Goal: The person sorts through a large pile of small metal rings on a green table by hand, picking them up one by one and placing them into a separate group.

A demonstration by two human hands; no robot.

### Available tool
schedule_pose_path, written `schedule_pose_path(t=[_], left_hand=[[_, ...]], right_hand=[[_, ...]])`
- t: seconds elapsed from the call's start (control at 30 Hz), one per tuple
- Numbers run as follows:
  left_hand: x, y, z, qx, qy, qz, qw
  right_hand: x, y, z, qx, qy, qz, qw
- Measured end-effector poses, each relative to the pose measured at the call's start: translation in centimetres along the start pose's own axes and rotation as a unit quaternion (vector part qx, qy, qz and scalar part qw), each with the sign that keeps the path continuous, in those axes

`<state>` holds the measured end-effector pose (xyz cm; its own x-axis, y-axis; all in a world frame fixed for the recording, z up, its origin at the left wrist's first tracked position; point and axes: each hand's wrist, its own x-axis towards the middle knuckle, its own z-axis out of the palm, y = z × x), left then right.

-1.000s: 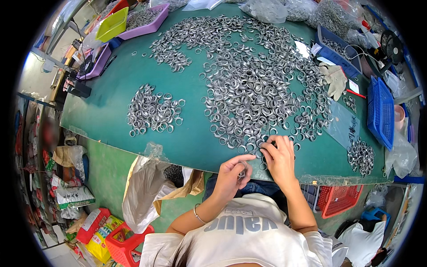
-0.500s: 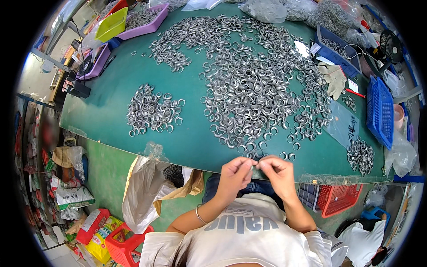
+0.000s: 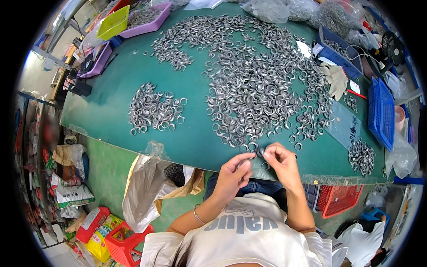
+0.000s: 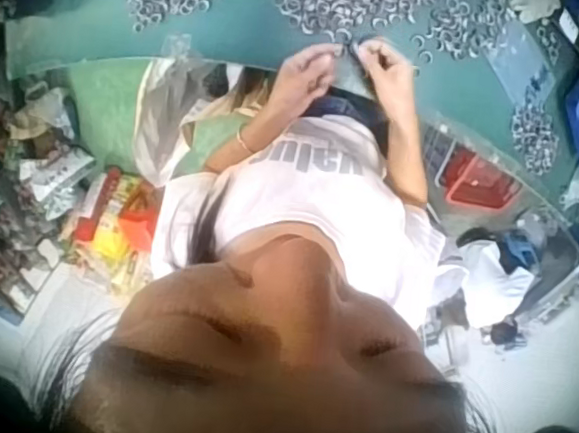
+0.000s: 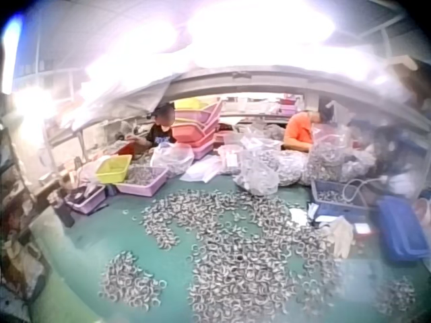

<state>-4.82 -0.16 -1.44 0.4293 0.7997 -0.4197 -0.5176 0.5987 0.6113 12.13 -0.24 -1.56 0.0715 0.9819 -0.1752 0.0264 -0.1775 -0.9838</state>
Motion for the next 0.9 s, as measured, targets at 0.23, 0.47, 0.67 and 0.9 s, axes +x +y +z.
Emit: schedule_pose_path(t=[0.23, 0.47, 0.67, 0.9], left_hand=[[-0.1, -0.1, 0.6, 0.243, -0.016, 0.118, 0.963], [0.1, 0.2, -0.7, -0.131, -0.074, -0.031, 0.988], [-0.1, 0.3, -0.4, -0.008, 0.027, -0.05, 0.998], [-0.8, -0.1, -0.1, 0.212, -0.031, 0.115, 0.97]], right_hand=[[-2.5, -0.8, 0.9, 0.088, -0.091, 0.023, 0.992], [-0.9, -1.6, 1.2, -0.363, 0.096, -0.196, 0.906], [-0.3, -0.3, 1.1, -0.322, 0.106, -0.197, 0.92], [-2.5, -1.1, 1.1, 0.193, -0.101, 0.081, 0.973]])
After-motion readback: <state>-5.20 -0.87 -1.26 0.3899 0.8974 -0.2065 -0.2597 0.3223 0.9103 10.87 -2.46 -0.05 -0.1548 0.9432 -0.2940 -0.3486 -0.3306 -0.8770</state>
